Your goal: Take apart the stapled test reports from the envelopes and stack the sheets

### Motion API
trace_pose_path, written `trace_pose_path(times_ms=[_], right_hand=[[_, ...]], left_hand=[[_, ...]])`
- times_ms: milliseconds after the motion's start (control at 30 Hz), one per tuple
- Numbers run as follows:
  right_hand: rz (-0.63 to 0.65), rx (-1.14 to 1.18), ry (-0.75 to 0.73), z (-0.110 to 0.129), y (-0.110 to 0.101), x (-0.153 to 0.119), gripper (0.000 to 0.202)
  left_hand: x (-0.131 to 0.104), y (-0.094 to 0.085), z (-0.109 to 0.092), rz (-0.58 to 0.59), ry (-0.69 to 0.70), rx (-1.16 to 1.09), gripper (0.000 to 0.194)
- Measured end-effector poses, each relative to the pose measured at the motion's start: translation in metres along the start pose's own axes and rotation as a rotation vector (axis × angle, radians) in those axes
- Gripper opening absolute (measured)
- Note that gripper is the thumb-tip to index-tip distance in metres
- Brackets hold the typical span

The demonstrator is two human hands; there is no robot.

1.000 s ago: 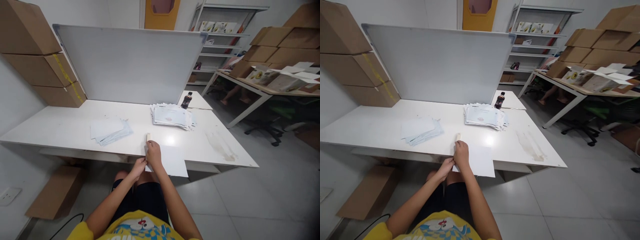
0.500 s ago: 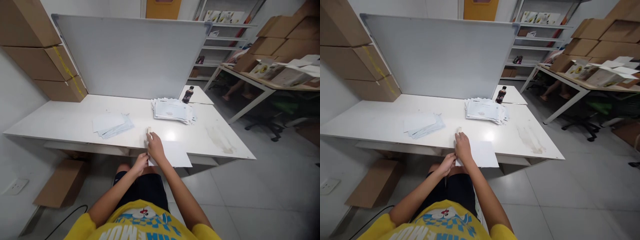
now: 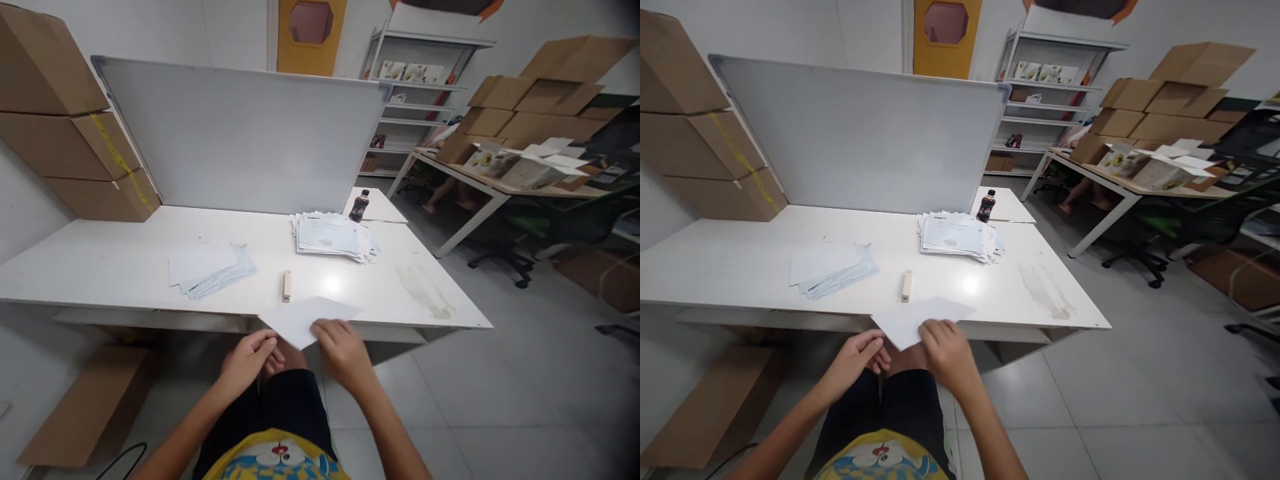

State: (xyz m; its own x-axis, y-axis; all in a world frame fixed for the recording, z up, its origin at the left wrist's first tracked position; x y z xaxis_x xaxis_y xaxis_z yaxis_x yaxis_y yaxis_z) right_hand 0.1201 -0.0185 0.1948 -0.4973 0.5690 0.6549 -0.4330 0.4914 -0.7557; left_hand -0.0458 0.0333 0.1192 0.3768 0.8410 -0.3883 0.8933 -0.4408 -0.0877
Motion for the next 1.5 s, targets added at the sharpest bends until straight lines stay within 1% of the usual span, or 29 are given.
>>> trace_pose_path(times_ms=[33, 67, 133, 167, 200, 233, 267, 300, 333, 367, 433, 467, 500, 567, 600, 633, 700, 767, 833, 900, 1000, 1067, 1133, 1200, 1300, 1367, 1400, 1433, 1500], right_hand=[[-0.122, -0.063, 0.002, -0.012, -0.018, 0.006, 0.038], [-0.271, -0.124, 0.026, -0.024, -0.038, 0.01, 0.04], [-0.638, -0.263, 0.105, -0.041, -0.077, 0.009, 0.044], [-0.819, -0.336, 0.137, -0.045, -0.092, 0.005, 0.044], [-0.976, -0.411, 0.149, -0.046, -0.101, 0.001, 0.043], [-1.085, -0.482, 0.141, -0.047, -0.104, 0.0, 0.041], [-1.139, -0.542, 0.122, -0.049, -0.101, 0.003, 0.038], [-1.141, -0.586, 0.109, -0.057, -0.094, 0.01, 0.034], [-1.105, -0.614, 0.118, -0.07, -0.083, 0.019, 0.032], [-1.052, -0.628, 0.154, -0.088, -0.069, 0.03, 0.032], [-0.905, -0.604, 0.31, -0.14, -0.036, 0.05, 0.035], [-0.822, -0.564, 0.407, -0.169, -0.016, 0.057, 0.036], [-0.709, -0.509, 0.501, -0.197, 0.007, 0.064, 0.037], [-0.389, -0.372, 0.663, -0.243, 0.06, 0.073, 0.041], [-0.206, -0.301, 0.716, -0.256, 0.089, 0.073, 0.043], [-0.11, -0.256, 0.725, -0.26, 0.111, 0.071, 0.043], [-0.038, -0.224, 0.726, -0.255, 0.141, 0.06, 0.047], [0.015, -0.214, 0.718, -0.241, 0.16, 0.043, 0.053], [0.09, -0.202, 0.726, -0.225, 0.173, 0.023, 0.055], [0.183, -0.171, 0.765, -0.21, 0.18, -0.001, 0.057], [0.287, -0.096, 0.841, -0.187, 0.182, -0.036, 0.061], [0.283, -0.042, 0.856, -0.169, 0.176, -0.055, 0.063], [0.195, 0.017, 0.851, -0.149, 0.165, -0.071, 0.064], [0.043, 0.1, 0.831, -0.124, 0.152, -0.085, 0.062], [-0.243, 0.312, 0.812, -0.075, 0.137, -0.104, 0.047], [-0.391, 0.495, 0.858, -0.04, 0.14, -0.113, 0.037], [-0.427, 0.58, 0.893, -0.023, 0.147, -0.115, 0.035], [-0.431, 0.671, 0.917, -0.005, 0.156, -0.114, 0.035], [-0.374, 0.885, 0.959, 0.028, 0.182, -0.105, 0.038]], left_hand=[[0.006, -0.015, -0.015, -0.083, 0.099, 0.167, 0.033], [0.015, -0.034, -0.028, -0.202, 0.202, 0.343, 0.032], [0.037, -0.082, -0.049, -0.514, 0.34, 0.641, 0.033], [0.051, -0.105, -0.053, -0.621, 0.377, 0.763, 0.036], [0.066, -0.127, -0.054, -0.688, 0.386, 0.886, 0.039], [0.082, -0.149, -0.052, -0.746, 0.366, 0.997, 0.044], [0.095, -0.173, -0.046, -0.809, 0.313, 1.075, 0.05], [0.106, -0.194, -0.038, -0.833, 0.25, 1.134, 0.054], [0.114, -0.212, -0.029, -0.842, 0.193, 1.171, 0.058], [0.119, -0.228, -0.021, -0.859, 0.143, 1.183, 0.061], [0.122, -0.249, -0.008, -0.898, 0.088, 1.168, 0.064], [0.121, -0.255, -0.004, -0.925, 0.081, 1.153, 0.064], [0.12, -0.258, -0.002, -0.949, 0.083, 1.14, 0.062], [0.118, -0.26, 0.0, -0.98, 0.103, 1.131, 0.059], [0.117, -0.26, 0.001, -0.988, 0.113, 1.133, 0.057], [0.117, -0.26, 0.001, -0.989, 0.123, 1.139, 0.055], [0.118, -0.26, 0.002, -0.981, 0.146, 1.15, 0.05], [0.12, -0.259, 0.002, -0.963, 0.187, 1.152, 0.048], [0.119, -0.256, 0.0, -0.941, 0.235, 1.147, 0.047], [0.118, -0.252, -0.003, -0.917, 0.261, 1.15, 0.044], [0.112, -0.241, -0.007, -0.873, 0.249, 1.183, 0.041], [0.103, -0.23, -0.006, -0.845, 0.235, 1.21, 0.04], [0.088, -0.213, 0.001, -0.812, 0.254, 1.234, 0.04], [0.066, -0.194, 0.013, -0.786, 0.303, 1.243, 0.041], [0.028, -0.169, 0.034, -0.793, 0.394, 1.219, 0.04], [0.007, -0.155, 0.042, -0.78, 0.448, 1.218, 0.034], [-0.001, -0.148, 0.043, -0.763, 0.472, 1.225, 0.032], [-0.007, -0.142, 0.041, -0.742, 0.496, 1.232, 0.032], [-0.016, -0.13, 0.031, -0.706, 0.548, 1.225, 0.034]])
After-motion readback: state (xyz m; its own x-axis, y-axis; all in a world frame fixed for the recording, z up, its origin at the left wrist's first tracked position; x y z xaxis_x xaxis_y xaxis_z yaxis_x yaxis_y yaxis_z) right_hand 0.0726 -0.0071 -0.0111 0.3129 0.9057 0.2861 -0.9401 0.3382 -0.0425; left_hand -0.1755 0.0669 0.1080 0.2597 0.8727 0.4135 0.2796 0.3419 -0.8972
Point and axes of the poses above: each hand's wrist, its own x-axis towards the middle knuckle, its own y-axis out of the palm, z = x × y, the point moved 8 cm from there along x, towards the middle knuckle, and after that the axes turned 11 degrees about -y, right-handed, at the moved point
